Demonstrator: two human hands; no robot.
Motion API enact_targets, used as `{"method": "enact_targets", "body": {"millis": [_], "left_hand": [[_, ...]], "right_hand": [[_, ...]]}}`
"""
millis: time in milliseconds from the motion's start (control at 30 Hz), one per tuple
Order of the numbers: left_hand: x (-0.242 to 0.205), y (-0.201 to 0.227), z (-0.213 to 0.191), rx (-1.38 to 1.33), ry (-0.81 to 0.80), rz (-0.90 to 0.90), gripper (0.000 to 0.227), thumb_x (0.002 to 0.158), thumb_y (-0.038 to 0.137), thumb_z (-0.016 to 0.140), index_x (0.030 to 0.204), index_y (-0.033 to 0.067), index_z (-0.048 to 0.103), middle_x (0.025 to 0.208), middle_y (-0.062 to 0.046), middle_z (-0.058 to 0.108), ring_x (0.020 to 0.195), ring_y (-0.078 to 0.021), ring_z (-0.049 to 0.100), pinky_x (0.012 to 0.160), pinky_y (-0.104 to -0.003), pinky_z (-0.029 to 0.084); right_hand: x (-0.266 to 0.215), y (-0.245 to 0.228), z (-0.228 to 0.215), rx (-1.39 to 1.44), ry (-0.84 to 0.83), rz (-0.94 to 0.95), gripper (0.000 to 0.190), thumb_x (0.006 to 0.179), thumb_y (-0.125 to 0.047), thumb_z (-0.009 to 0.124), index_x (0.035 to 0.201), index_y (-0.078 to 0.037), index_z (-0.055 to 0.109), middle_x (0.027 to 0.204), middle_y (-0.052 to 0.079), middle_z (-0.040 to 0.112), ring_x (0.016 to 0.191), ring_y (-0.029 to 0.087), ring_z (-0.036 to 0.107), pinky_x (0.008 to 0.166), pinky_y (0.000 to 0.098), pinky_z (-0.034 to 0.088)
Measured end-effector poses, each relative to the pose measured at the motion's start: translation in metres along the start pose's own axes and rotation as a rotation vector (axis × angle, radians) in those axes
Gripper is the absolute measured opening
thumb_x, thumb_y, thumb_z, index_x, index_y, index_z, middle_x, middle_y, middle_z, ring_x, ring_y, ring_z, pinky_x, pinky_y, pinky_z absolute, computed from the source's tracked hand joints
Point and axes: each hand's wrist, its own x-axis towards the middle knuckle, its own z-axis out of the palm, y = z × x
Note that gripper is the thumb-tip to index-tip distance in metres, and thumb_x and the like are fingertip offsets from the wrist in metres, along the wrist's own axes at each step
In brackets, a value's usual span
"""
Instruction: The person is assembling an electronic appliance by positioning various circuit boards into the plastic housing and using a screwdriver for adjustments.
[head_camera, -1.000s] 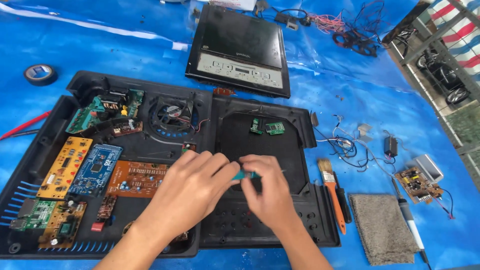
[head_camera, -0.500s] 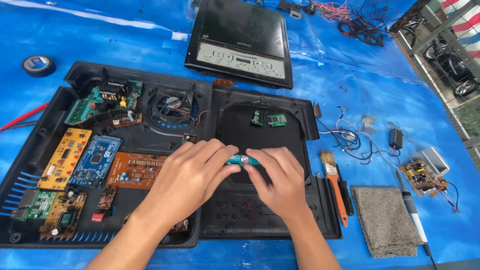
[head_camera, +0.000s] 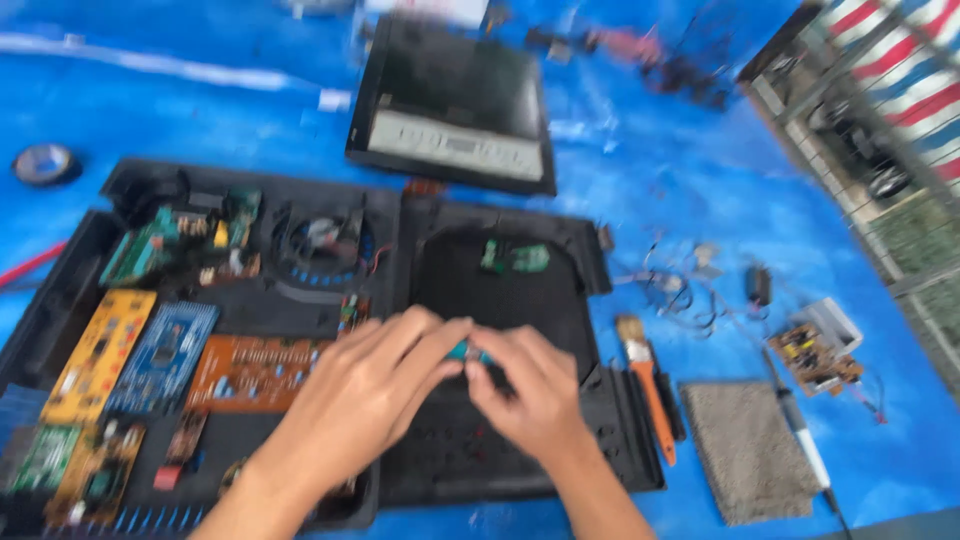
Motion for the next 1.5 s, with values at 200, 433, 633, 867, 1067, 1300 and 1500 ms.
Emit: {"method": "enact_targets", "body": {"millis": [200,433,633,867,1067,1300,1500], "left_hand": [[-0.001,-0.007,0.007,-0.004,-0.082,-0.079,0.041,0.102,0.024,0.060,0.142,0.0120,0.057,0.108,-0.006,0.064,0.083,-0.0232,0.069,0.065,-0.040,0.054],[-0.006,-0.006,0.013,-0.055,-0.084,-0.034,0.036,0.104,0.019,0.056,0.138,0.0088,0.058,0.104,-0.007,0.062,0.082,-0.0229,0.067,0.064,-0.041,0.054],[-0.007,-0.007,0.014,-0.062,-0.075,0.003,0.035,0.104,0.018,0.059,0.137,0.0084,0.057,0.103,-0.008,0.060,0.078,-0.0235,0.067,0.062,-0.041,0.054],[-0.006,-0.004,0.010,-0.117,-0.082,-0.019,0.031,0.105,0.017,0.058,0.135,0.0083,0.059,0.097,-0.007,0.057,0.069,-0.0221,0.064,0.056,-0.039,0.052],[-0.001,0.004,0.000,-0.143,0.008,-0.002,0.032,0.106,0.020,0.057,0.133,0.0034,0.060,0.103,-0.010,0.065,0.080,-0.0256,0.070,0.065,-0.039,0.055],[-0.008,-0.006,0.011,-0.074,0.037,-0.104,0.020,0.105,0.029,0.063,0.100,0.0104,0.058,0.085,-0.004,0.053,0.064,-0.0179,0.056,0.051,-0.035,0.045],[-0.011,-0.005,0.011,-0.197,0.078,-0.074,0.013,0.105,0.022,0.059,0.107,0.0085,0.060,0.089,-0.006,0.060,0.059,-0.0187,0.060,0.051,-0.036,0.047]], "right_hand": [[-0.014,0.012,0.009,0.108,-0.023,0.087,0.029,0.107,-0.025,0.055,0.123,-0.003,0.067,0.095,0.008,0.072,0.071,0.018,0.067,0.061,0.0319,0.057],[-0.024,0.013,0.015,0.162,-0.060,0.096,0.026,0.106,-0.028,0.058,0.116,-0.005,0.065,0.092,0.006,0.071,0.067,0.018,0.065,0.055,0.0307,0.053],[-0.027,0.013,0.017,0.167,-0.050,0.094,0.030,0.107,-0.034,0.054,0.114,-0.006,0.063,0.088,0.006,0.069,0.062,0.017,0.061,0.051,0.0303,0.050],[-0.030,0.009,0.019,0.155,-0.002,0.130,0.027,0.104,-0.030,0.058,0.114,-0.006,0.065,0.076,0.005,0.063,0.053,0.015,0.052,0.049,0.0303,0.045],[-0.024,0.008,0.013,0.048,-0.041,0.069,0.038,0.106,-0.030,0.049,0.118,0.000,0.069,0.083,0.010,0.063,0.061,0.022,0.057,0.056,0.0355,0.049],[-0.032,0.008,0.023,0.137,-0.006,0.131,0.034,0.105,-0.023,0.057,0.132,-0.003,0.063,0.091,0.009,0.068,0.062,0.015,0.061,0.051,0.0286,0.051],[-0.033,-0.003,0.028,0.124,0.013,0.107,0.041,0.110,-0.017,0.049,0.147,0.001,0.051,0.108,0.012,0.065,0.071,0.016,0.058,0.064,0.0331,0.051]]}}
